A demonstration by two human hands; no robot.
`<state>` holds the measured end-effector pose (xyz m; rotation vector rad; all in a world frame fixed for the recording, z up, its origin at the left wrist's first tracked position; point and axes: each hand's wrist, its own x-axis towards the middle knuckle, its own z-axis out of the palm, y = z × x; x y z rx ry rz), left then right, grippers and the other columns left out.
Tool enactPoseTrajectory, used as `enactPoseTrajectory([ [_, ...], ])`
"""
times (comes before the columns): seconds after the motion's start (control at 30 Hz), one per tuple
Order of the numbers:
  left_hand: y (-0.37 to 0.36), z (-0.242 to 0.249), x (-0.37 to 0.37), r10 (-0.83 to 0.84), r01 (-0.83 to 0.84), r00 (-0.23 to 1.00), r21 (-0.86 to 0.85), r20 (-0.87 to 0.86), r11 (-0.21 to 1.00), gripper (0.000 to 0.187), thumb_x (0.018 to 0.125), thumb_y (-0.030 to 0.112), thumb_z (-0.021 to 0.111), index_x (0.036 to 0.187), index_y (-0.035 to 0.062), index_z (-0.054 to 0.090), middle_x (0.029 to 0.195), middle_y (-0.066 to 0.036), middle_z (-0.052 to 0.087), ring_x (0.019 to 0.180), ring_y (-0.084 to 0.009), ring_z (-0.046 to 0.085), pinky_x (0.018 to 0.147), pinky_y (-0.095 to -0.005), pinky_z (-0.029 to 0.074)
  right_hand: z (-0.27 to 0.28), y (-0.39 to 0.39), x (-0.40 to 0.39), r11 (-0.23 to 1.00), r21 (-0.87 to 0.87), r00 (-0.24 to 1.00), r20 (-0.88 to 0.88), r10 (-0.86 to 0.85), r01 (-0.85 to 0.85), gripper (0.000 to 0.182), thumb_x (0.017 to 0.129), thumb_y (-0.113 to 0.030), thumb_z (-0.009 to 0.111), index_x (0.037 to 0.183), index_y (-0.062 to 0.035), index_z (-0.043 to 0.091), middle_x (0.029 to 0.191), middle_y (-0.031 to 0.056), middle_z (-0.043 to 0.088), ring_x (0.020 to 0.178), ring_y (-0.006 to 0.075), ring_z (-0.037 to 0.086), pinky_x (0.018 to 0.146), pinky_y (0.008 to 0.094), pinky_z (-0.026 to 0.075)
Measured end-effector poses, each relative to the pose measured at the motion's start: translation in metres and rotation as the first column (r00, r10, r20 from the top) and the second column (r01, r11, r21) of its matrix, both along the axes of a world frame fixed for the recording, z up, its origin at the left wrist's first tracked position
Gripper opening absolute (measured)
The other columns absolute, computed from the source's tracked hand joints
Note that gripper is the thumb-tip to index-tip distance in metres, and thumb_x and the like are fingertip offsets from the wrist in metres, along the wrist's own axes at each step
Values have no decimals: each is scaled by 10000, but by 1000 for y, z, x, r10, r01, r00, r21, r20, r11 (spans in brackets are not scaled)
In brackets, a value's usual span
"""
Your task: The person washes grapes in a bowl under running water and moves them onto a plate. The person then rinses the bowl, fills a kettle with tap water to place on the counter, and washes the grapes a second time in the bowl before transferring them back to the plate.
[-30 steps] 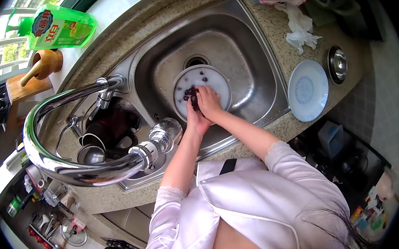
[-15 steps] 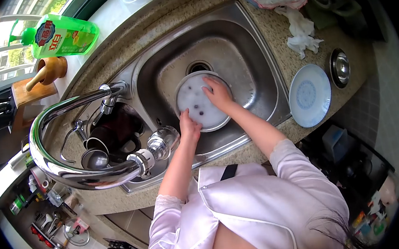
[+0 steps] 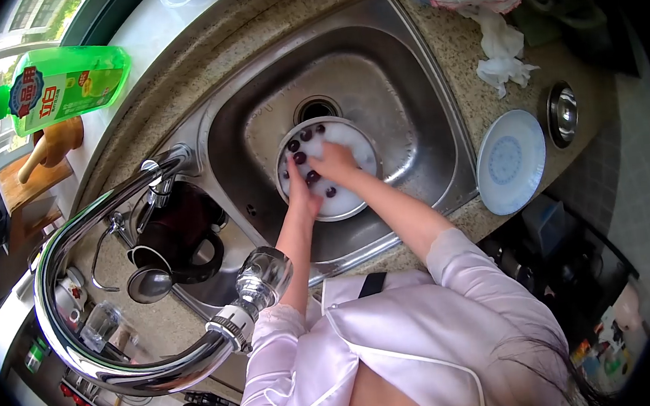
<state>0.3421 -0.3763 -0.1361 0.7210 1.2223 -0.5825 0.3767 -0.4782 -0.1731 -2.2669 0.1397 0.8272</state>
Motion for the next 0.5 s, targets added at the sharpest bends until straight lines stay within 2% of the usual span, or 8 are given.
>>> enactPoseTrajectory([
  [0.07,3,4,0,31,-32,999,-21,-28,999,728,835,720,424,1332,188,444,1341,-105,479,1263,-299,415,1027,-577,280,11,7,-13,999,46,1000,10,-5,5,362,762,-326,643,1002,-56,621,1018,184,620,954,376,590,805,461,470],
  [0.1,10,-24,-11,160,-166,986,-149,-55,975,652,840,687,454,1232,170,518,1245,-100,540,1164,-278,495,1005,-528,352,13,10,-22,999,33,988,145,-45,41,344,772,-315,634,1028,-85,620,1051,158,603,970,366,574,813,471,459],
  [0.13,7,-21,-11,276,-273,961,-206,-15,940,572,860,636,468,1143,150,570,1154,-88,595,1063,-267,560,965,-471,426,24,14,-29,997,23,957,278,-81,78,332,781,-304,625,1054,-114,620,1084,131,586,986,355,559,821,480,448],
  [0.2,7,-16,-16,243,-230,969,-174,53,957,489,879,578,477,1060,139,596,1065,-74,630,993,-262,598,903,-429,483,40,18,-47,994,-60,947,313,-70,93,299,787,-277,630,1049,-133,618,1051,108,568,1008,336,519,823,488,429],
  [0.27,10,-20,-24,267,-246,961,-226,71,943,445,893,536,476,1047,137,598,1058,-72,631,997,-262,598,891,-442,489,45,19,-57,991,-101,893,449,-32,87,290,800,-281,621,1058,-150,613,1073,100,555,1032,325,500,828,503,413],
  [0.33,11,-16,-29,291,-258,953,-276,87,926,402,907,495,475,1033,134,599,1052,-70,632,1001,-262,599,879,-455,494,40,15,-62,993,-107,884,467,-2,58,266,810,-289,617,1036,-150,609,1058,106,558,1003,325,505,825,488,412],
  [0.4,9,-10,-36,345,-340,938,-297,-37,892,334,931,415,464,1032,129,604,1044,-65,631,1011,-260,597,861,-492,498,27,5,-58,997,-36,890,449,78,-69,242,818,-273,615,1019,-138,603,1052,115,559,989,340,501,823,470,415],
  [0.5,3,1,-49,235,-208,971,-325,47,923,275,932,278,523,1170,143,550,1117,-89,609,1039,-291,584,860,-561,483,13,-7,-43,993,13,854,513,92,-114,202,836,-188,591,1015,-97,604,1062,144,554,1019,382,487,878,470,430],
])
